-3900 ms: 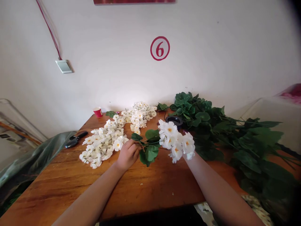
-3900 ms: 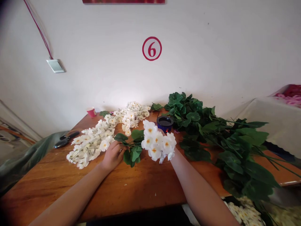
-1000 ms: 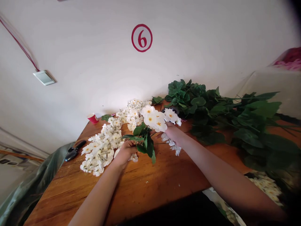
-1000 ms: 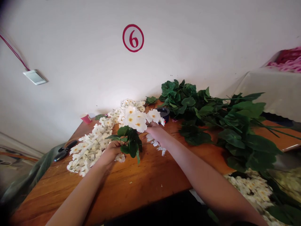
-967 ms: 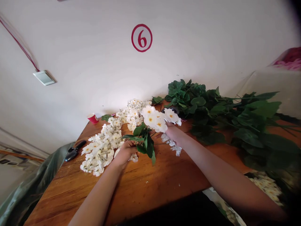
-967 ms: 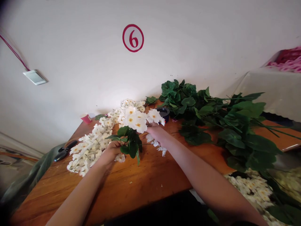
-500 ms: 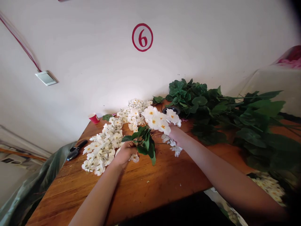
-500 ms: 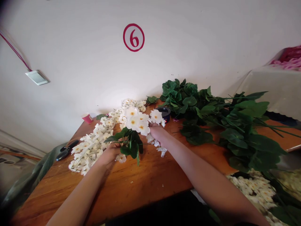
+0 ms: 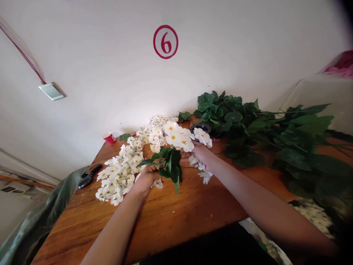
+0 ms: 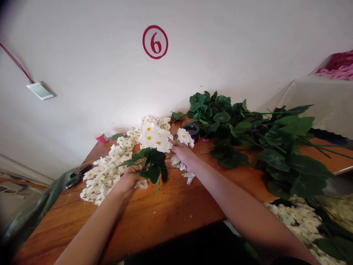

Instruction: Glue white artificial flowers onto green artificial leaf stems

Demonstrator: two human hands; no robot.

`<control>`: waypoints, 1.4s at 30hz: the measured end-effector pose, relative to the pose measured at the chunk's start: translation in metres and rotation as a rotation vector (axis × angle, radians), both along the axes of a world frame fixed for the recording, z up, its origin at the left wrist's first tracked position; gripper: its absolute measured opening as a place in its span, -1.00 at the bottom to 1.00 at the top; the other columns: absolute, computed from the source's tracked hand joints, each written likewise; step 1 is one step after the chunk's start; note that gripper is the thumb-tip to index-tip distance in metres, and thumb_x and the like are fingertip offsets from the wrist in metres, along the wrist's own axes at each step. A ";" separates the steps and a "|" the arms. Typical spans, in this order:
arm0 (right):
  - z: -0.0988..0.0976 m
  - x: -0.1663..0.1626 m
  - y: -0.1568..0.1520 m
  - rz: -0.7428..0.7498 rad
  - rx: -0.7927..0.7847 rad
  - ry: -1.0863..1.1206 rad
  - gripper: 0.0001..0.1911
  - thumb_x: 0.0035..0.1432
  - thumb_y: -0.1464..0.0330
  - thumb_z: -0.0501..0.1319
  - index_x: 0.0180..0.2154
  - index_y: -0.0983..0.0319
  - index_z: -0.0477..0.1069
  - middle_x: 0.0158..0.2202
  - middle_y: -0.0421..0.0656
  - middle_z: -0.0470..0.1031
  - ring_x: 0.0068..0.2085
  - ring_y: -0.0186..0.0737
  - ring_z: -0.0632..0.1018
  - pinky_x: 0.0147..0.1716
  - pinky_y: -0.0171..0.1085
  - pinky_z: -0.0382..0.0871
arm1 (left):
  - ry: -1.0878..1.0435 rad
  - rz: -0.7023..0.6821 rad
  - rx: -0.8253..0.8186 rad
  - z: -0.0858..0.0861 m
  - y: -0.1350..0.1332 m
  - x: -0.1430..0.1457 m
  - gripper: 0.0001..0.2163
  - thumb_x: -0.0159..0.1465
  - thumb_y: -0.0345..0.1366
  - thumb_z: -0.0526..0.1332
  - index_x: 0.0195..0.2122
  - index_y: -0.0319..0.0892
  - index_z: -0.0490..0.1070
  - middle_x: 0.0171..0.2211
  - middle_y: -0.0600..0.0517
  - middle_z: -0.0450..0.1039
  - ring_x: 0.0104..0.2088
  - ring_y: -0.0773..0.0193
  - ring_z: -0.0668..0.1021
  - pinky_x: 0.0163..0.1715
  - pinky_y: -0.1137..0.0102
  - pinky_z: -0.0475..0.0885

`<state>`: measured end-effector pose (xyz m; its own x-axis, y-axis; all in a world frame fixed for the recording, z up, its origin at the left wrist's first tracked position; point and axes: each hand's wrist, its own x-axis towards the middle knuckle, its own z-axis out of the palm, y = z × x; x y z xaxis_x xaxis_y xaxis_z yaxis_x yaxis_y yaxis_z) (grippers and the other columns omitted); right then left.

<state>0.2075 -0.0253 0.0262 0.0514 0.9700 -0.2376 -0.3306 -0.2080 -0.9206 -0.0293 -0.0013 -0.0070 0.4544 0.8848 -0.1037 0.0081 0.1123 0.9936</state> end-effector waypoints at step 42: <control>0.000 0.032 0.000 0.476 0.075 0.322 -0.77 0.19 0.23 0.25 -0.12 0.16 0.42 -0.40 -0.24 0.44 -0.49 -0.28 0.51 -0.33 -0.01 0.58 | -0.015 0.085 0.097 -0.002 0.006 0.004 -0.75 -0.01 -0.25 0.43 -0.48 -0.24 0.39 -0.65 0.12 0.37 -0.68 0.43 0.38 -0.65 0.51 0.31</control>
<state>0.2395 -0.0250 0.0263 -0.4584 0.8833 -0.0985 -0.4826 -0.3405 -0.8069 -0.0257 0.0045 -0.0094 0.3780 0.9258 -0.0097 -0.0125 0.0156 0.9998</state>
